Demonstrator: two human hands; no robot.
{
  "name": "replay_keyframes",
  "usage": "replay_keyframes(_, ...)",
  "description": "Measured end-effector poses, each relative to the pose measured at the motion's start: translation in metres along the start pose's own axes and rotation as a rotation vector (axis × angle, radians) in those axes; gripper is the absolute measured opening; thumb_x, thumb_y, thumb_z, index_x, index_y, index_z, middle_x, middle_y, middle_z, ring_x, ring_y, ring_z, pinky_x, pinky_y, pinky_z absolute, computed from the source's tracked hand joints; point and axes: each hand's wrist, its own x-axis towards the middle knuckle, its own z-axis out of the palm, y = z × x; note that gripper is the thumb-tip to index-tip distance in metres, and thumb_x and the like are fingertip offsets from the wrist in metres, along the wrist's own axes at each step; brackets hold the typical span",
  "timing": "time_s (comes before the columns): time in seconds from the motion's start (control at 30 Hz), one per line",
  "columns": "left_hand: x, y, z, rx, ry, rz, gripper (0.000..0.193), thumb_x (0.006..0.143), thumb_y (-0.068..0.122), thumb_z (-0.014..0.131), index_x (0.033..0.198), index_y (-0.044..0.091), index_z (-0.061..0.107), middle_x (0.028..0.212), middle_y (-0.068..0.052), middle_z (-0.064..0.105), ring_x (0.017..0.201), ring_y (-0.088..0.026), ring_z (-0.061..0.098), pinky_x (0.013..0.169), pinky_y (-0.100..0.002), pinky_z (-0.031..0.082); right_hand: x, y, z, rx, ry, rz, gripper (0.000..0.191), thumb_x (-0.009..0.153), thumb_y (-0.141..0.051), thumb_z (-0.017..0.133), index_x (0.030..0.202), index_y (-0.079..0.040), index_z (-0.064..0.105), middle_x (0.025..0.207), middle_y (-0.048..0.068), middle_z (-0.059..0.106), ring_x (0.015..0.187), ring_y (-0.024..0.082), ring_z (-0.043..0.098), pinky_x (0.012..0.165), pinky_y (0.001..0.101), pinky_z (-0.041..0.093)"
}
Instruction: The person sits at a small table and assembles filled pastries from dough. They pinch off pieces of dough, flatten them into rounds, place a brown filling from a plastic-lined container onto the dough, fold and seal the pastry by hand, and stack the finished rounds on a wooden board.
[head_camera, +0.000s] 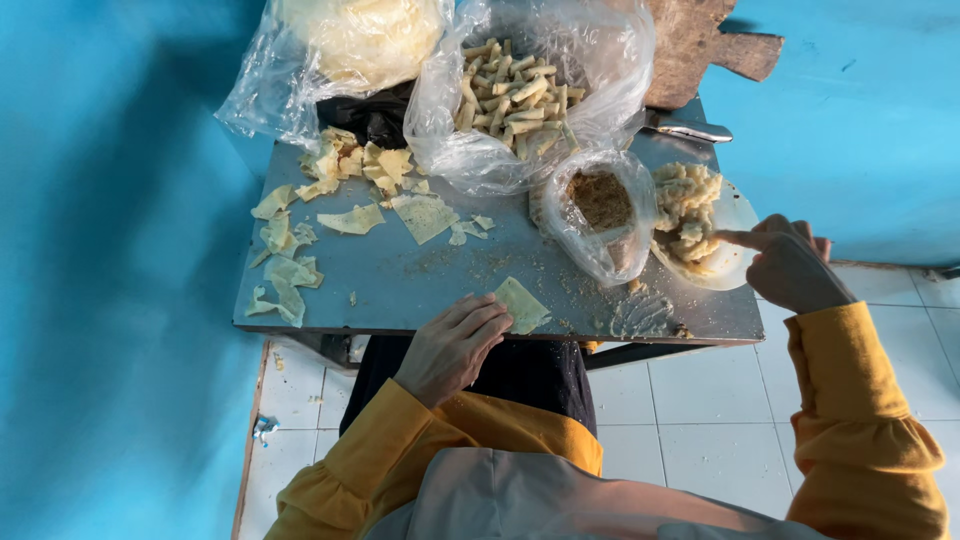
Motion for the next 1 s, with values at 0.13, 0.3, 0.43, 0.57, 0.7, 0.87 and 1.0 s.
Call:
replay_keyframes(0.13,-0.01,-0.009,0.002,-0.002,0.01,-0.002,0.027,0.095,0.014,0.071,0.121,0.008,0.067,0.127,-0.005,0.067,0.127,-0.024,0.061,0.112,-0.04,0.049,0.003,-0.02,-0.01,0.063,0.163,-0.055,0.057,0.086,0.003,0.061,0.13,-0.03,0.075,0.114,0.003,0.059,0.111,0.028,0.049,0.098,0.0474,0.035)
replay_keyframes(0.3,-0.018,-0.013,0.008,-0.002,0.018,0.005,0.027,0.095,0.013,0.071,0.121,0.008,0.067,0.126,-0.005,0.067,0.127,-0.024,0.06,0.112,-0.04,0.049,0.02,-0.048,0.0,0.045,0.306,-0.162,0.042,0.088,-0.007,0.072,0.123,-0.029,0.078,0.111,0.002,0.058,0.113,0.028,0.048,0.102,0.0471,0.034)
replay_keyframes(0.43,-0.023,-0.016,0.007,0.0,0.013,0.002,0.028,0.093,0.013,0.071,0.12,0.008,0.067,0.126,-0.004,0.067,0.127,-0.024,0.061,0.112,-0.04,0.049,0.026,-0.064,0.006,0.053,0.274,-0.161,0.041,0.088,-0.008,0.072,0.12,-0.032,0.08,0.109,0.001,0.057,0.113,0.026,0.049,0.103,0.0465,0.035)
replay_keyframes(0.57,-0.025,-0.021,0.006,-0.003,0.028,0.006,0.028,0.093,0.013,0.071,0.12,0.008,0.066,0.125,-0.005,0.067,0.127,-0.025,0.061,0.113,-0.041,0.049,0.014,-0.074,0.005,0.192,0.161,-0.181,0.04,0.087,-0.016,0.076,0.125,-0.03,0.077,0.111,0.004,0.056,0.112,0.029,0.048,0.101,0.0464,0.037)
replay_keyframes(0.7,-0.023,-0.021,0.006,-0.037,0.03,-0.029,0.027,0.093,0.013,0.071,0.118,0.008,0.065,0.123,-0.007,0.067,0.125,-0.027,0.061,0.107,-0.041,0.051,-0.029,-0.096,0.02,0.051,0.293,-0.163,0.046,0.077,-0.03,0.083,0.118,-0.015,0.069,0.116,0.01,0.058,0.114,0.033,0.051,0.098,0.0505,0.043)
replay_keyframes(0.87,-0.021,-0.014,0.005,-0.175,0.046,-0.117,0.024,0.094,0.013,0.071,0.117,0.006,0.063,0.122,-0.009,0.066,0.117,-0.03,0.065,0.097,-0.04,0.056,-0.059,-0.081,0.03,0.329,0.307,0.39,0.05,0.108,-0.024,0.061,0.147,-0.001,0.041,0.107,0.022,0.065,0.095,0.043,0.066,0.084,0.0567,0.054)
replay_keyframes(1.0,-0.018,-0.002,0.005,-0.203,0.053,-0.129,0.024,0.094,0.012,0.07,0.116,0.005,0.063,0.12,-0.01,0.066,0.114,-0.031,0.066,0.096,-0.041,0.056,-0.06,-0.065,0.037,0.503,0.387,0.505,0.065,0.111,-0.017,0.06,0.16,0.003,0.022,0.103,0.03,0.068,0.086,0.046,0.067,0.074,0.0533,0.054)
